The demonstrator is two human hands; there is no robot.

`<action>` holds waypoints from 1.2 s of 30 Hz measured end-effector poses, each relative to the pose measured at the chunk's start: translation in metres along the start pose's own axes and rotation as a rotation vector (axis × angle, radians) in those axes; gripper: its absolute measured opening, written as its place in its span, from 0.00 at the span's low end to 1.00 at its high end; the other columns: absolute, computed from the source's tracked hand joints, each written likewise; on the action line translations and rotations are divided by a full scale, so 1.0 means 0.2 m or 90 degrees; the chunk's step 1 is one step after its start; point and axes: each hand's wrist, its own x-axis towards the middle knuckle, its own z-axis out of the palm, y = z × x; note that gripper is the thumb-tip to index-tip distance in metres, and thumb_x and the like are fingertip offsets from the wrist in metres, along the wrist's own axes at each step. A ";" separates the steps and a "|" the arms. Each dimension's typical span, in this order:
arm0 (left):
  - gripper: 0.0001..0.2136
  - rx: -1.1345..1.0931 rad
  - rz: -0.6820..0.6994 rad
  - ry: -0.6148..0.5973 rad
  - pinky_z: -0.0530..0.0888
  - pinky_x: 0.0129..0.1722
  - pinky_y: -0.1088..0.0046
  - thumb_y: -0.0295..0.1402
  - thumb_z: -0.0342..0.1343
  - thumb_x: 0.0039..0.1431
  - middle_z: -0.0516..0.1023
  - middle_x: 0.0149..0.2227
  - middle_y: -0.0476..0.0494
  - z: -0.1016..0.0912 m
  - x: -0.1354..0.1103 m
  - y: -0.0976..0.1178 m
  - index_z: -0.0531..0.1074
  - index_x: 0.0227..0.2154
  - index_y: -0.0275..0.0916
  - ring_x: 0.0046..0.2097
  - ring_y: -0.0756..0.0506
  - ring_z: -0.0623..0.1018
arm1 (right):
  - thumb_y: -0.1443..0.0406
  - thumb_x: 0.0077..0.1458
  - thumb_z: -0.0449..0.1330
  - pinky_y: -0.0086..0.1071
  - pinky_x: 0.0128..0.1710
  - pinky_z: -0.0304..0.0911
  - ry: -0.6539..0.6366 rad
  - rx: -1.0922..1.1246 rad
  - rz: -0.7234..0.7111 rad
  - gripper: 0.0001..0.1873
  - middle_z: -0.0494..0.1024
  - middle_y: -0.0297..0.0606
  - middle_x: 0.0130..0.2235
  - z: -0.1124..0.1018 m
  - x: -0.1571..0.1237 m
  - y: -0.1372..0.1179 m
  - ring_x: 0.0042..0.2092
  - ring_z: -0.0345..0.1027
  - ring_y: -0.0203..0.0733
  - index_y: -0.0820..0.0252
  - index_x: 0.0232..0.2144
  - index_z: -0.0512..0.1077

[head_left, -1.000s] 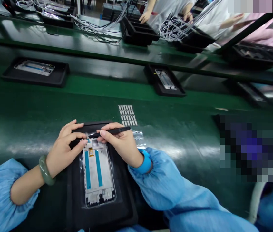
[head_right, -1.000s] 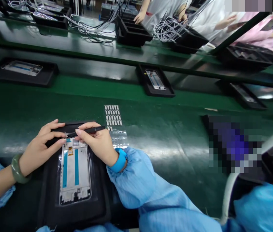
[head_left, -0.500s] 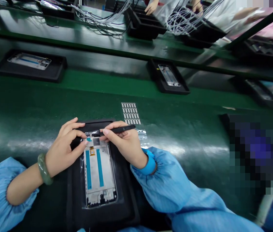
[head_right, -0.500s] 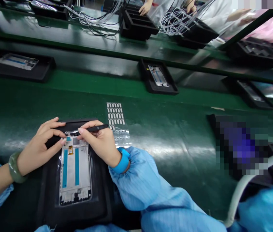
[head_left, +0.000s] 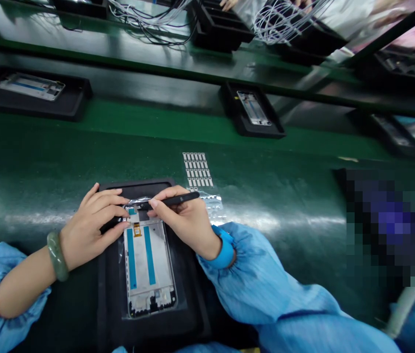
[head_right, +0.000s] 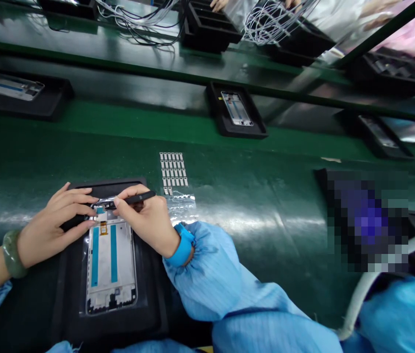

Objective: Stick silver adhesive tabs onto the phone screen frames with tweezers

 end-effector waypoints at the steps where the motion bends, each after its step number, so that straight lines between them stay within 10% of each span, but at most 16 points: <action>1: 0.07 -0.002 -0.001 0.001 0.51 0.60 0.49 0.35 0.51 0.57 0.75 0.45 0.47 0.00 0.00 0.00 0.72 0.36 0.44 0.55 0.42 0.68 | 0.61 0.48 0.63 0.31 0.28 0.71 0.000 0.001 -0.001 0.08 0.73 0.33 0.27 0.00 0.00 0.00 0.29 0.74 0.39 0.60 0.28 0.69; 36: 0.14 0.188 0.053 -0.064 0.50 0.58 0.42 0.32 0.46 0.60 0.68 0.49 0.40 -0.01 0.00 0.09 0.66 0.49 0.41 0.58 0.38 0.61 | 0.65 0.53 0.60 0.30 0.32 0.69 0.058 -0.176 -0.182 0.03 0.75 0.35 0.33 -0.01 -0.02 0.02 0.33 0.72 0.37 0.57 0.32 0.70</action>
